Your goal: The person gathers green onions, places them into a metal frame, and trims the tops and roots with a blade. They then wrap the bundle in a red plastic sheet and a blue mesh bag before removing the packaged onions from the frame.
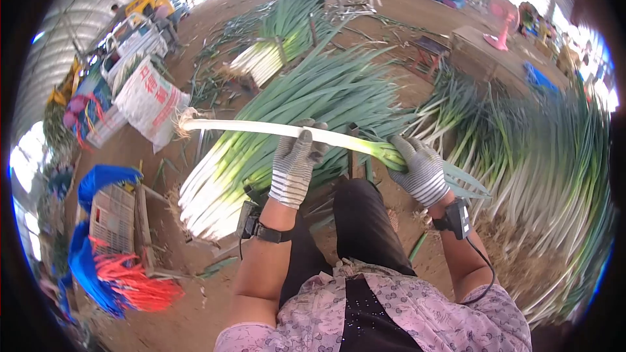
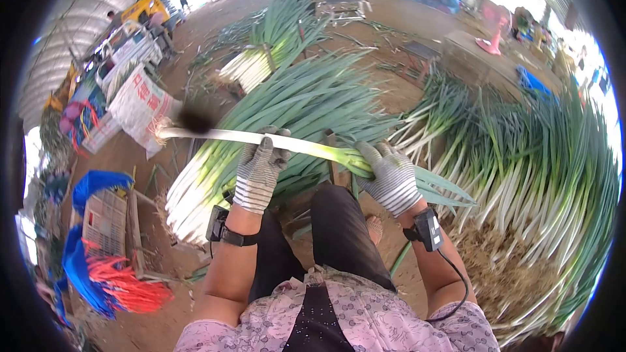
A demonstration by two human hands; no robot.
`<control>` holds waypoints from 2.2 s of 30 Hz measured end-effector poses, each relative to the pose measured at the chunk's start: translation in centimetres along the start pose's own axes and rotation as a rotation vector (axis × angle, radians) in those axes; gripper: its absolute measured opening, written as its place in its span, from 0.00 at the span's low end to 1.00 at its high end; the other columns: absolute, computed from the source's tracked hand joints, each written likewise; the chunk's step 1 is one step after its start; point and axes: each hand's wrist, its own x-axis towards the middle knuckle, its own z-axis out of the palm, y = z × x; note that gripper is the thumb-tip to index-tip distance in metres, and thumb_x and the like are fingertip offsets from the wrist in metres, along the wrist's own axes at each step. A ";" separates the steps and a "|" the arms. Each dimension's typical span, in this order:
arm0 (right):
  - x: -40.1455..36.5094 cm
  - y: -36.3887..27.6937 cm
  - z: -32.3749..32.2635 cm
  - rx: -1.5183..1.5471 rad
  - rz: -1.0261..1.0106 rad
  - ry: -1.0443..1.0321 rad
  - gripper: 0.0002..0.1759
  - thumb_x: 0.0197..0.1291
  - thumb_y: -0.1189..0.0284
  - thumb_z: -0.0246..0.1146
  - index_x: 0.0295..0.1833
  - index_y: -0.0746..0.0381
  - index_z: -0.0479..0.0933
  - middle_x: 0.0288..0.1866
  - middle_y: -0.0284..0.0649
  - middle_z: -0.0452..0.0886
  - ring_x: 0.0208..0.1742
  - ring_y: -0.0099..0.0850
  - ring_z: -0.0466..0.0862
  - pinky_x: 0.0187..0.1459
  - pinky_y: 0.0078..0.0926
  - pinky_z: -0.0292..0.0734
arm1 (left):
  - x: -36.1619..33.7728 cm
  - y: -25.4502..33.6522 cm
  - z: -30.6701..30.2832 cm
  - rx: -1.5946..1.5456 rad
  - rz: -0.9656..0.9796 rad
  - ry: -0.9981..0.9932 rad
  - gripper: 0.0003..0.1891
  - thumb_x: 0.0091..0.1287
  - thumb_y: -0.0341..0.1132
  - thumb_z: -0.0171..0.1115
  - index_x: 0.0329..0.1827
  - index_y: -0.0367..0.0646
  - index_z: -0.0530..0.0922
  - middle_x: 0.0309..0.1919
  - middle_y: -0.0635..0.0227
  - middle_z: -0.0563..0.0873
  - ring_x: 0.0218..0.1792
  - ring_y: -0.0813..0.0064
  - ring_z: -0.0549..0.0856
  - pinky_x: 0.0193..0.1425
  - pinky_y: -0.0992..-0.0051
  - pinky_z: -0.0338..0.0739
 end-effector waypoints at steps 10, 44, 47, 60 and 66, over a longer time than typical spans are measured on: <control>4.4 -3.3 2.2 0.868 0.141 -0.944 0.26 0.70 0.63 0.63 0.68 0.64 0.73 0.43 0.38 0.87 0.36 0.22 0.84 0.39 0.20 0.81 | -1.1 2.0 -8.0 -0.056 0.066 -0.194 0.18 0.74 0.26 0.57 0.66 0.42 0.75 0.59 0.54 0.82 0.51 0.68 0.85 0.49 0.70 0.83; 3.9 -10.2 3.6 0.712 -0.024 -0.395 0.15 0.64 0.67 0.66 0.48 0.68 0.79 0.33 0.53 0.83 0.30 0.43 0.84 0.35 0.31 0.78 | -3.6 -0.2 -5.0 -0.137 -0.176 -0.015 0.17 0.65 0.19 0.64 0.56 0.39 0.78 0.47 0.61 0.85 0.48 0.71 0.86 0.55 0.73 0.83; 3.6 -10.9 3.3 0.665 -0.046 -0.375 0.15 0.65 0.66 0.64 0.47 0.68 0.78 0.32 0.54 0.82 0.33 0.51 0.83 0.35 0.35 0.79 | -3.6 -0.9 -5.4 -0.343 -0.223 0.011 0.14 0.65 0.17 0.62 0.52 0.39 0.80 0.45 0.60 0.86 0.47 0.68 0.87 0.53 0.72 0.85; 4.7 -11.2 6.3 -0.077 -0.147 -0.122 0.17 0.58 0.69 0.64 0.52 0.63 0.75 0.41 0.49 0.81 0.43 0.46 0.84 0.40 0.43 0.82 | -3.8 1.7 -6.1 -0.338 -0.219 0.029 0.08 0.64 0.25 0.63 0.45 0.36 0.79 0.35 0.58 0.85 0.35 0.66 0.86 0.38 0.72 0.83; 5.4 -8.7 8.2 0.091 -0.082 -0.092 0.15 0.61 0.68 0.64 0.50 0.62 0.74 0.39 0.49 0.83 0.39 0.49 0.84 0.39 0.45 0.81 | -12.8 20.0 -14.2 -0.377 0.293 0.133 0.08 0.64 0.25 0.63 0.45 0.43 0.76 0.32 0.73 0.76 0.25 0.86 0.71 0.24 0.82 0.67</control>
